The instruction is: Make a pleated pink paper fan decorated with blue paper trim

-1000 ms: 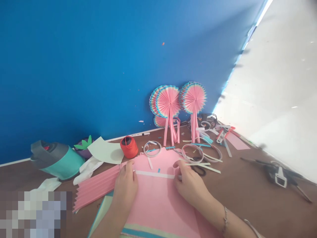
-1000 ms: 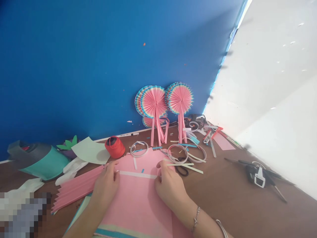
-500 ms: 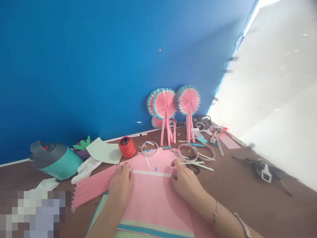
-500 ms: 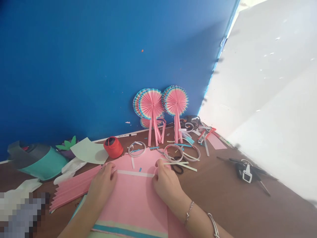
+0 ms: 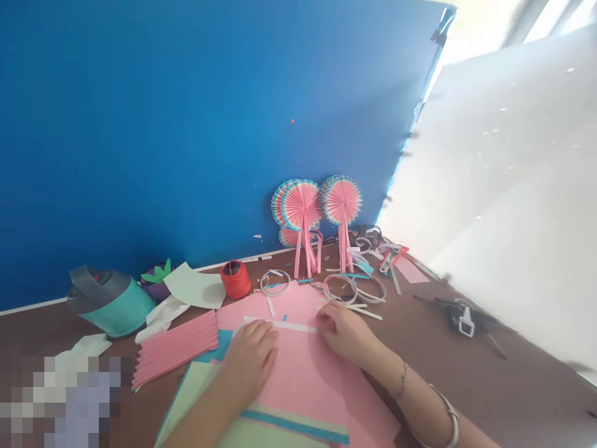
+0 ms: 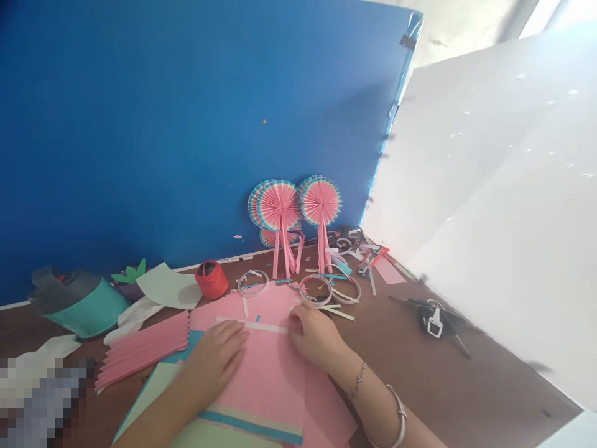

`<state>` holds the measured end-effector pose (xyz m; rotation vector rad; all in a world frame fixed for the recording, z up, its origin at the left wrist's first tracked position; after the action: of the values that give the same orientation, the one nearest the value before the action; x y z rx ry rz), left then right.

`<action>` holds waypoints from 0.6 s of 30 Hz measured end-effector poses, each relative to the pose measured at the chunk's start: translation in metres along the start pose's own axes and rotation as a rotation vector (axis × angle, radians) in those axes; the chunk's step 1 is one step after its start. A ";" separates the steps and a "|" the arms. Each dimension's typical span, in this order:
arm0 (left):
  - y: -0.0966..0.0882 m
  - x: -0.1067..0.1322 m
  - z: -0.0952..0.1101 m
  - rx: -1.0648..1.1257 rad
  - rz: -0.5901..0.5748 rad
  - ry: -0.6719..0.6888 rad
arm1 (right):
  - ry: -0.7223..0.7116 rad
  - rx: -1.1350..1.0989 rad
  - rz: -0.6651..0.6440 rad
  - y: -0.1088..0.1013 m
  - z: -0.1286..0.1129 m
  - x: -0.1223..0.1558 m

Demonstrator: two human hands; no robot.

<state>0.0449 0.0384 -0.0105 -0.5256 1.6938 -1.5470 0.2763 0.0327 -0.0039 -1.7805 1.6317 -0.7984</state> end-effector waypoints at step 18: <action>-0.021 -0.009 0.011 0.274 -0.102 -0.294 | -0.409 -0.126 0.016 0.003 -0.015 -0.001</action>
<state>0.0548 0.0341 0.0125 -0.6659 1.2283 -1.6503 0.2627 0.0335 0.0033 -1.8655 1.4433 -0.2993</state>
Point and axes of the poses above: each hand's wrist, its own x-axis away from the middle knuckle, its own y-axis out of the palm, z = x × y, the point moved 2 cm from there along -x, towards the middle knuckle, and after that the axes turned 7 degrees about -x, right-handed, at the moved point
